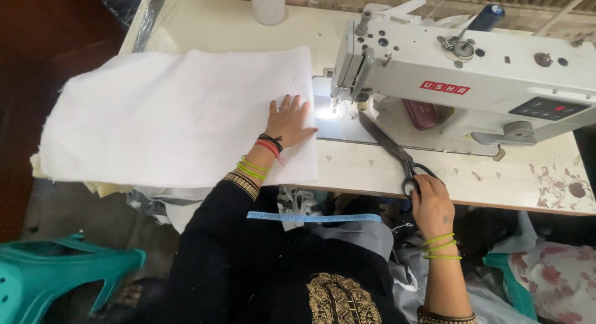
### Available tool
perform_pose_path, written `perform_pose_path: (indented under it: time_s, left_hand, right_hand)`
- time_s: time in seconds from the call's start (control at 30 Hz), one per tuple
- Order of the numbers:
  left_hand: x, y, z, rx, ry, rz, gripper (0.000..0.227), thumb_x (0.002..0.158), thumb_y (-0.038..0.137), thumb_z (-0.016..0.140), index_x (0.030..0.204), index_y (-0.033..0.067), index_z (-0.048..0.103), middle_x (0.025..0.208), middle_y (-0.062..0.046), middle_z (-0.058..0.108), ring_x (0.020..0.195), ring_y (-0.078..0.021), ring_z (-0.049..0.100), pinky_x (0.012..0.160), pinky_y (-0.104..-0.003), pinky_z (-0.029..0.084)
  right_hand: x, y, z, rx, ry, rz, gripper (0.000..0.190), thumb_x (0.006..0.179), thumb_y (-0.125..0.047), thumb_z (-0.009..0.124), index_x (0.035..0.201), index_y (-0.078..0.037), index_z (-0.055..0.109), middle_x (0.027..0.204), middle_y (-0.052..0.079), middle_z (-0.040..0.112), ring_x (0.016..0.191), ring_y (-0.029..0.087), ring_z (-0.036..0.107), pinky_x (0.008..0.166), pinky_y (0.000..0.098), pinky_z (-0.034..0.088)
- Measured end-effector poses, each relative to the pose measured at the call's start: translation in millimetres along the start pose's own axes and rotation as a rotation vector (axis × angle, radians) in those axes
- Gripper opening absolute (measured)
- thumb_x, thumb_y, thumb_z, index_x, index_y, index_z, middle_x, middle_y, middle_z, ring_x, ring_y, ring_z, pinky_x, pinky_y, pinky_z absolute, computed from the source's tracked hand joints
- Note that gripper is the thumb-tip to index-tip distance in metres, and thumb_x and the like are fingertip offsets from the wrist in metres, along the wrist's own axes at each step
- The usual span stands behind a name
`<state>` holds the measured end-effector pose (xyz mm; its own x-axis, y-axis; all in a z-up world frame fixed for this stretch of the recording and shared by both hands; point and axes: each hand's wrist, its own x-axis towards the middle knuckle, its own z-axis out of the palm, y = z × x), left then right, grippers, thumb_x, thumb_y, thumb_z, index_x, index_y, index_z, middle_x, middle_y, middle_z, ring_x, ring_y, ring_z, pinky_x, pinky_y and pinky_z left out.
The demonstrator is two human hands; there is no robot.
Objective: Measuring and cutting fabric to assemble a foam seat cushion in a manufacturing environment.
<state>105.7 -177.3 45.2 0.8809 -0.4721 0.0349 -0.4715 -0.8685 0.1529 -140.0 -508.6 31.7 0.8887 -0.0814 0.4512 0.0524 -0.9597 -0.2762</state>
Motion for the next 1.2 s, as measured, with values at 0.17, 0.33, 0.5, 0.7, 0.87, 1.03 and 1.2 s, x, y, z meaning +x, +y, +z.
perform_pose_path:
  time_s: [0.17, 0.33, 0.5, 0.7, 0.87, 1.03, 1.2]
  left_hand:
    - [81, -33, -8, 0.026, 0.091, 0.039, 0.078, 0.103, 0.064, 0.038, 0.156, 0.0074, 0.039, 0.167, -0.015, 0.028, 0.156, -0.0331, 0.017, 0.124, -0.059, 0.012]
    - [137, -76, 83, 0.009, 0.404, 0.256, 0.083, 0.104, 0.06, 0.05, 0.161, 0.0013, 0.037, 0.168, -0.02, 0.031, 0.157, -0.0403, 0.021, 0.119, -0.064, 0.019]
    - [206, -124, 90, 0.179, 0.001, -0.021, 0.079, 0.098, 0.061, 0.055, 0.149, 0.0005, 0.056, 0.152, -0.024, 0.056, 0.142, -0.0401, 0.047, 0.119, -0.066, 0.026]
    - [237, -196, 161, 0.218, 0.308, 0.375, 0.05, 0.107, 0.038, 0.043, 0.144, 0.0058, 0.053, 0.151, -0.019, 0.046, 0.141, -0.0408, 0.035, 0.109, -0.063, 0.027]
    - [172, -151, 103, -0.022, 0.145, 0.394, 0.054, 0.123, 0.049, 0.035, 0.148, 0.003, 0.043, 0.154, -0.02, 0.042, 0.144, -0.0409, 0.035, 0.115, -0.062, 0.032]
    - [46, -66, 113, 0.12, 0.262, 0.186, 0.083, 0.099, 0.055, 0.053, 0.162, 0.0017, 0.042, 0.17, -0.025, 0.037, 0.153, -0.0496, 0.024, 0.106, -0.079, 0.019]
    - [-3, -31, 53, 0.081, 0.226, 0.122, 0.072, 0.102, 0.053, 0.055, 0.156, 0.0072, 0.045, 0.167, -0.019, 0.033, 0.156, -0.0377, 0.02, 0.118, -0.069, 0.009]
  right_hand:
    - [6, -15, -3, -0.051, -0.025, 0.06, 0.035, 0.084, -0.01, 0.074, 0.119, -0.009, 0.068, 0.117, 0.011, 0.068, 0.106, 0.035, 0.064, 0.088, 0.044, 0.053]
    - [6, -16, -4, -0.089, 0.017, 0.207, 0.033, 0.079, -0.015, 0.077, 0.111, -0.011, 0.066, 0.105, 0.011, 0.069, 0.1, 0.035, 0.066, 0.081, 0.045, 0.054]
    - [4, -12, -6, 0.042, 0.114, 0.098, 0.036, 0.077, -0.013, 0.075, 0.111, -0.007, 0.064, 0.113, 0.01, 0.068, 0.104, 0.034, 0.066, 0.086, 0.0424, 0.055]
    - [5, -4, -9, 0.008, 0.036, 0.147, 0.032, 0.08, -0.017, 0.076, 0.108, -0.007, 0.063, 0.106, 0.008, 0.066, 0.1, 0.03, 0.066, 0.081, 0.0409, 0.055]
    - [-5, -2, -8, 0.045, 0.065, 0.141, 0.031, 0.08, -0.017, 0.075, 0.107, -0.008, 0.062, 0.107, 0.007, 0.067, 0.102, 0.029, 0.066, 0.082, 0.0403, 0.056]
    - [-7, -3, -3, 0.077, 0.037, 0.126, 0.035, 0.082, -0.015, 0.074, 0.115, -0.011, 0.064, 0.107, 0.008, 0.069, 0.1, 0.03, 0.068, 0.08, 0.04, 0.057]
    - [4, -6, -1, -0.068, 0.028, 0.124, 0.036, 0.084, -0.015, 0.074, 0.119, -0.009, 0.066, 0.11, 0.01, 0.07, 0.102, 0.033, 0.066, 0.08, 0.0438, 0.056]
